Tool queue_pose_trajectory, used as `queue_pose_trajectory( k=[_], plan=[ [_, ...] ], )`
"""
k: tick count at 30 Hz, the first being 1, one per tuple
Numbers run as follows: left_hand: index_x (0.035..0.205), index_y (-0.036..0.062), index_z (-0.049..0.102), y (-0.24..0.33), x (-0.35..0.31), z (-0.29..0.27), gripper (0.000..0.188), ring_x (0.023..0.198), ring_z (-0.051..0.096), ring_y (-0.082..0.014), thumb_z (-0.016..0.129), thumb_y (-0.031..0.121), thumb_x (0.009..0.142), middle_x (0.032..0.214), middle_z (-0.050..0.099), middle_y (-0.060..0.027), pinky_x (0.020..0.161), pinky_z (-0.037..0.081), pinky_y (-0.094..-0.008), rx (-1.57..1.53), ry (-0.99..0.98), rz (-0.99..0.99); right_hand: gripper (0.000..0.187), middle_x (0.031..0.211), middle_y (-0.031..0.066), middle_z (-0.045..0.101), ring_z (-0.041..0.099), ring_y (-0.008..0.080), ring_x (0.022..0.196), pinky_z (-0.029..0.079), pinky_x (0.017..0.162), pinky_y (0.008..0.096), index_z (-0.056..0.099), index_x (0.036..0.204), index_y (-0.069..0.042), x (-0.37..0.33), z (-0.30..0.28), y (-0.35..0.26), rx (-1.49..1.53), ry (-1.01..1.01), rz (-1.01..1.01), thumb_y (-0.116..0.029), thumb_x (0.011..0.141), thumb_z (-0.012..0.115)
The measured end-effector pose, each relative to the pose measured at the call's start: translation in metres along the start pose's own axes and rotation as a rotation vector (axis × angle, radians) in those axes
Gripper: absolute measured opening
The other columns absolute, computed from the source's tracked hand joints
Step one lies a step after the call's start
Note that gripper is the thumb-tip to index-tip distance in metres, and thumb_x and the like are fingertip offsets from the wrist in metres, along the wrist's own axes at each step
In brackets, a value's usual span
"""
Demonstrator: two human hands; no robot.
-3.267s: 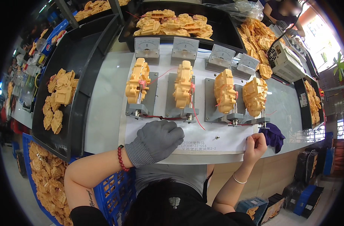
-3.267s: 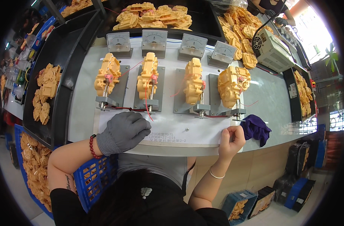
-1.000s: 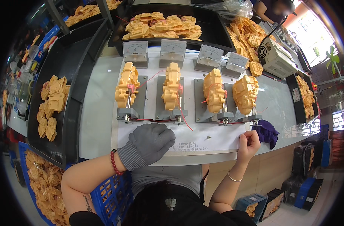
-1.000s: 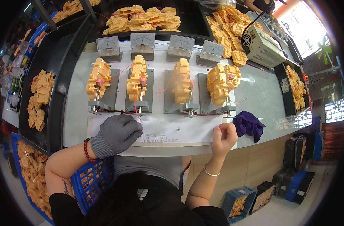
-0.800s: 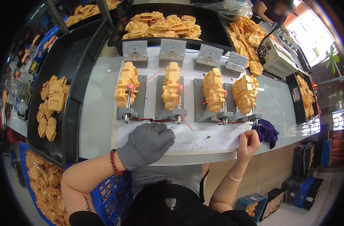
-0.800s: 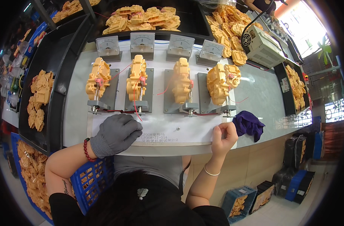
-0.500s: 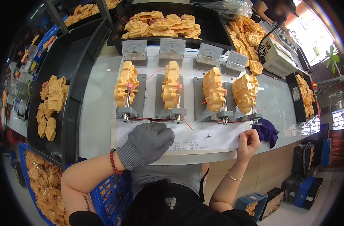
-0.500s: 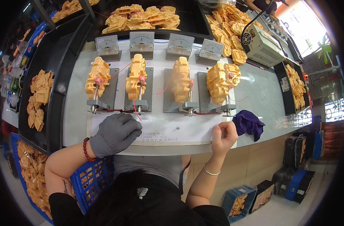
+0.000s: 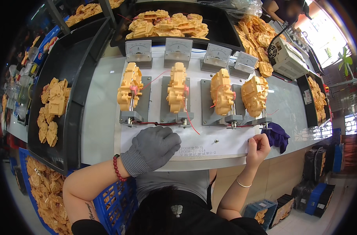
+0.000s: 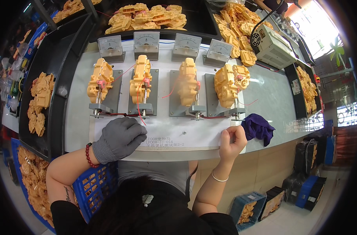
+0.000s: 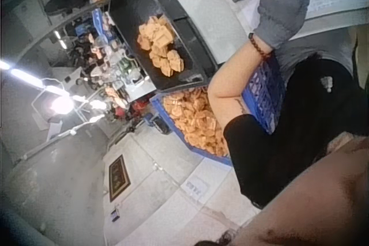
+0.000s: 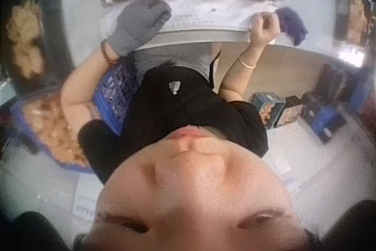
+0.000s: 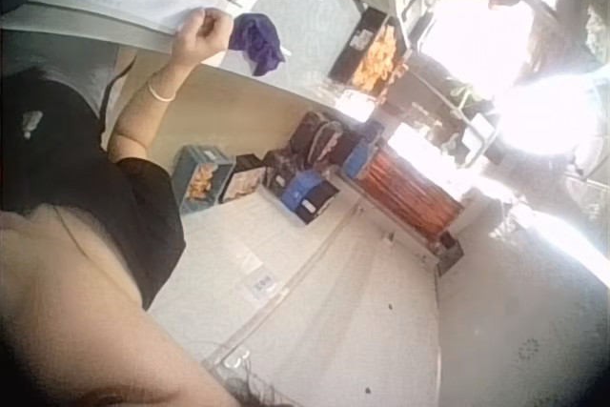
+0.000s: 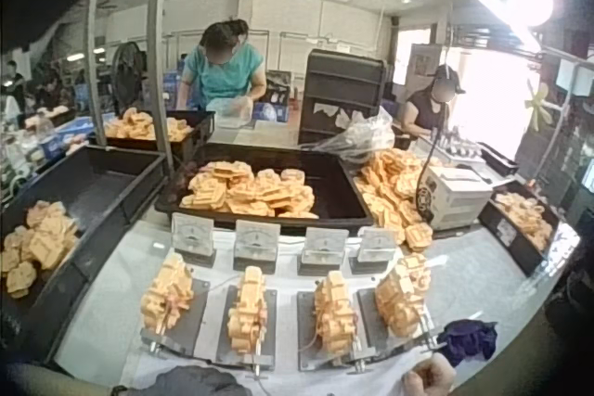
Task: Test toy waffle pieces using an electrical testing rig to verify quality or properties.
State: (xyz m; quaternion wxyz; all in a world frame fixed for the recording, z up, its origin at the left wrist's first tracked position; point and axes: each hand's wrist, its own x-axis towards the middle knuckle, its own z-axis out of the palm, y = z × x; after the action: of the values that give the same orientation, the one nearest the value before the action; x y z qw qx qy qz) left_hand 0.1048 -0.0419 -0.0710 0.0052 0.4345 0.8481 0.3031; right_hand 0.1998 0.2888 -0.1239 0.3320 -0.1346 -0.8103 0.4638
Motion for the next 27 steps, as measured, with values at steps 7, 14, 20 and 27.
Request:
queue_pose_trajectory(
  k=[7,14,20,27],
  plan=[
    [0.089,0.0081,0.061,0.000,0.000,-0.001,0.013,0.075,0.062,-0.0299,0.069,0.014,0.081,0.080,0.062,-0.0095,0.066,0.051,-0.0408,0.002,-0.008,-0.001,0.010,0.066,-0.0004,0.047,0.040,0.0061,0.059,0.031,0.054,0.0213,0.052,0.070,0.000,0.001,0.000,-0.001,0.001,-0.001,-0.002,0.000,0.075,0.061],
    [0.089,0.0082,0.061,0.000,0.000,-0.001,0.012,0.076,0.062,-0.0298,0.069,0.013,0.081,0.082,0.062,-0.0094,0.066,0.051,-0.0405,-0.008,-0.012,-0.005,0.011,0.066,-0.0004,0.046,0.039,0.0063,0.059,0.031,0.055,0.0217,0.052,0.071,0.000,0.000,0.000,0.001,-0.004,0.003,-0.006,0.000,0.075,0.062],
    [0.090,0.0082,0.062,0.001,0.000,-0.001,0.012,0.076,0.062,-0.0305,0.069,0.013,0.081,0.082,0.062,-0.0098,0.067,0.051,-0.0414,-0.003,-0.005,-0.002,0.010,0.071,-0.0006,0.048,0.040,0.0062,0.063,0.031,0.058,0.0211,0.054,0.076,0.000,0.001,-0.009,-0.006,0.059,-0.095,0.008,-0.002,0.079,0.063],
    [0.090,0.0082,0.063,0.001,0.001,-0.002,0.012,0.075,0.062,-0.0310,0.069,0.014,0.081,0.081,0.063,-0.0107,0.067,0.050,-0.0415,-0.015,-0.016,-0.018,0.016,0.075,-0.0020,0.049,0.040,0.0056,0.069,0.033,0.062,0.0204,0.057,0.082,0.000,0.005,-0.024,-0.011,0.079,-0.260,0.143,-0.009,0.089,0.068]
  ],
)
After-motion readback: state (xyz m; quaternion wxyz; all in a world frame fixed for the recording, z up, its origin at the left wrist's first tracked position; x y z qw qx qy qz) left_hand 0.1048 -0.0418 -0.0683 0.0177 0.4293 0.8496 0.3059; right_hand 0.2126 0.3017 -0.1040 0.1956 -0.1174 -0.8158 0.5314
